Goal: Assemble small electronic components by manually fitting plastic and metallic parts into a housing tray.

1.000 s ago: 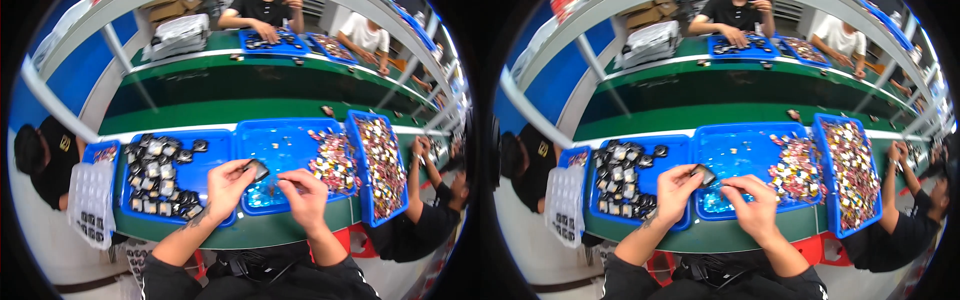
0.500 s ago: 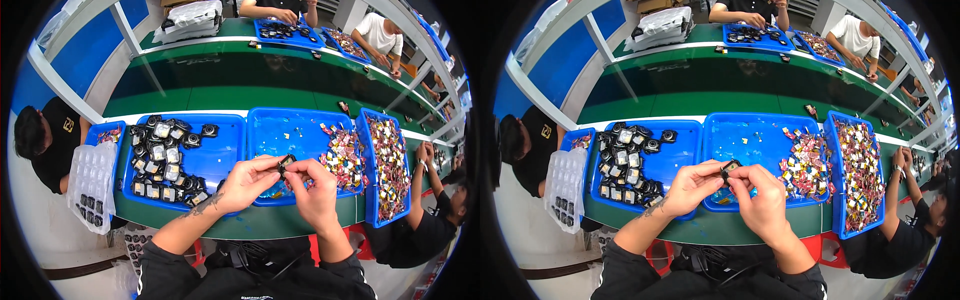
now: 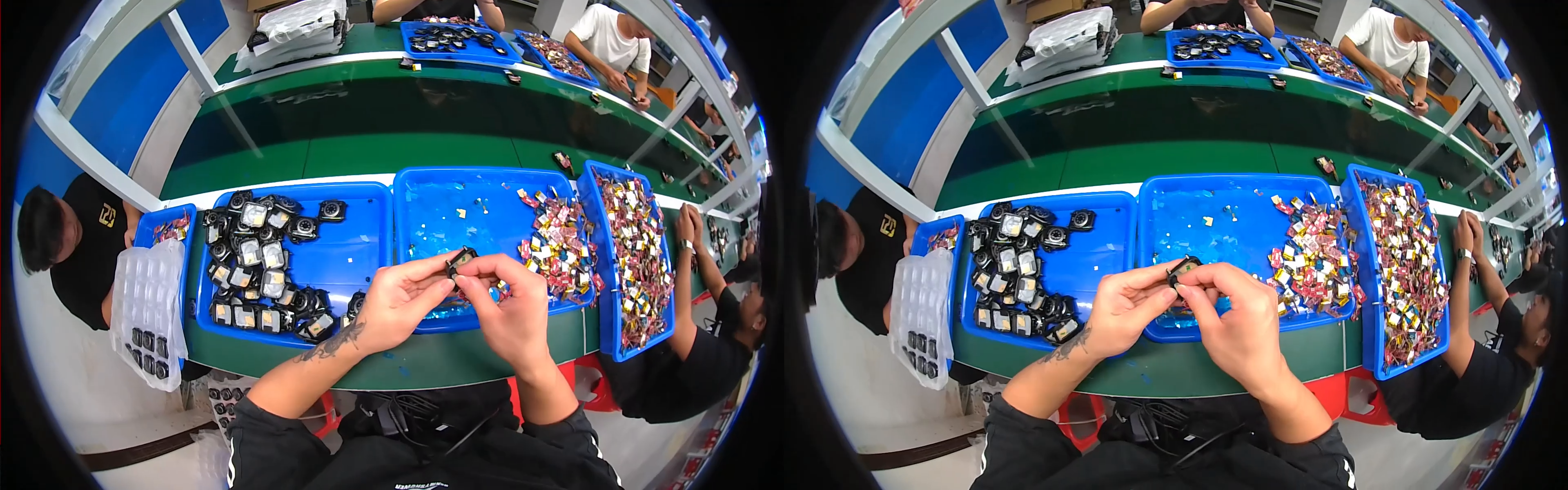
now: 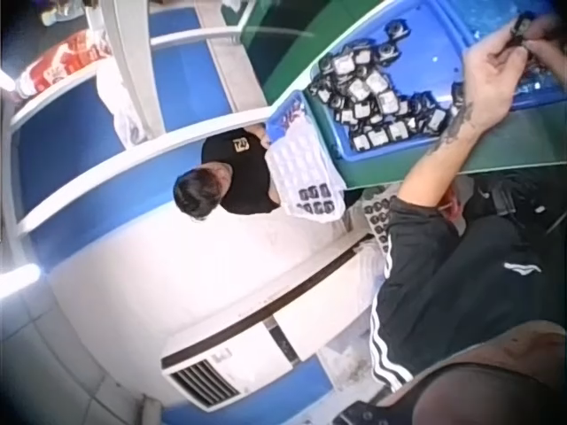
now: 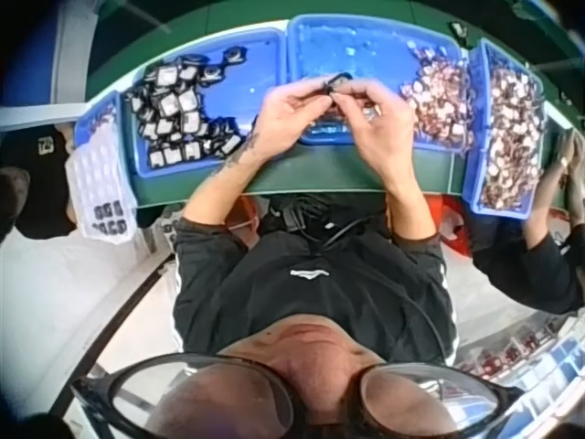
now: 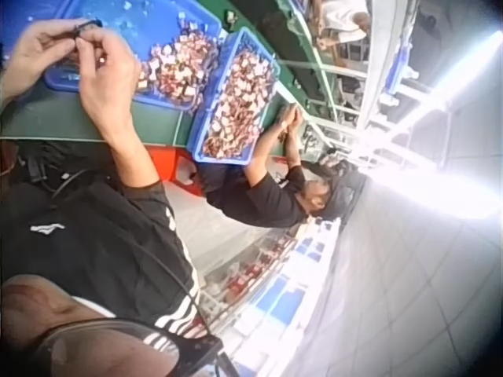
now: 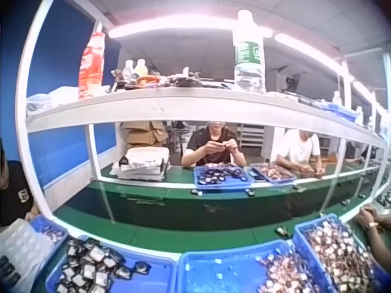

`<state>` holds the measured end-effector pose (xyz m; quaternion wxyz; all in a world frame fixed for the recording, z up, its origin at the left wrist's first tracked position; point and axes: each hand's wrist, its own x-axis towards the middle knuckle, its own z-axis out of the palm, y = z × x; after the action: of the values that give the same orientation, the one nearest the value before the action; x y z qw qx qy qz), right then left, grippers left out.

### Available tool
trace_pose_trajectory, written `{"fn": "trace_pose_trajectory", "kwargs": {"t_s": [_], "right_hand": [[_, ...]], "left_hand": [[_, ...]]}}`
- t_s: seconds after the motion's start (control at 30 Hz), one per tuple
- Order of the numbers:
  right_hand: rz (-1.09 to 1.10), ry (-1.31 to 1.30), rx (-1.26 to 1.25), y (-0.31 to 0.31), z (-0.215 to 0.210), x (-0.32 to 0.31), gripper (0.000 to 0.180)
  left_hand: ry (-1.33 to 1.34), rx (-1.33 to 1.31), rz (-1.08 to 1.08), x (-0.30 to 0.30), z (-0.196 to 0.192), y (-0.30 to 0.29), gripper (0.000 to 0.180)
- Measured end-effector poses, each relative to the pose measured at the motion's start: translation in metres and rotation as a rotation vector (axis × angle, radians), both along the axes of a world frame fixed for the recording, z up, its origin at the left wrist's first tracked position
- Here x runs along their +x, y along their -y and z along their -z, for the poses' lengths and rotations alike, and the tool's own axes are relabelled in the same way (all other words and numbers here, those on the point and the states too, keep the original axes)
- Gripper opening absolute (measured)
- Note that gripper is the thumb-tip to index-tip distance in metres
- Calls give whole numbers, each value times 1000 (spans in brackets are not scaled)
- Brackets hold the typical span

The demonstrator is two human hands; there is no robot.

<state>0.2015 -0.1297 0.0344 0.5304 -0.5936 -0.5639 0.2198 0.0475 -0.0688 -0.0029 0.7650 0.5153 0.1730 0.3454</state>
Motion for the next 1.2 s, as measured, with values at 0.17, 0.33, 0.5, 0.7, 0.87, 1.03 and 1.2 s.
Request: {"fn": "trace_pose_trajectory", "kwargs": {"t_s": [0.17,0.33,0.5,0.7,0.87,1.03,1.2], "right_hand": [[-12,37,-21,0,2,3,9],[5,82,-23,0,2,4,10],[-4,237,23,-2,-3,6,13],[95,496,3,6,-16,8,21],[30,2,72,-2,14,15,19],[-103,-527,-162,20,21,16,20],[-162,-566,-173,20,19,19,18]], "left_hand": [[-39,17,-4,1,-1,0,40],[-57,34,-12,1,-1,0,40],[-34,69,2,1,2,0,41],[-77,71,25,-1,2,2,40],[17,-12,-55,4,-4,1,39],[39,-40,-191,8,-12,5,34],[-252,644,-185,-4,-12,-3,29]]}}
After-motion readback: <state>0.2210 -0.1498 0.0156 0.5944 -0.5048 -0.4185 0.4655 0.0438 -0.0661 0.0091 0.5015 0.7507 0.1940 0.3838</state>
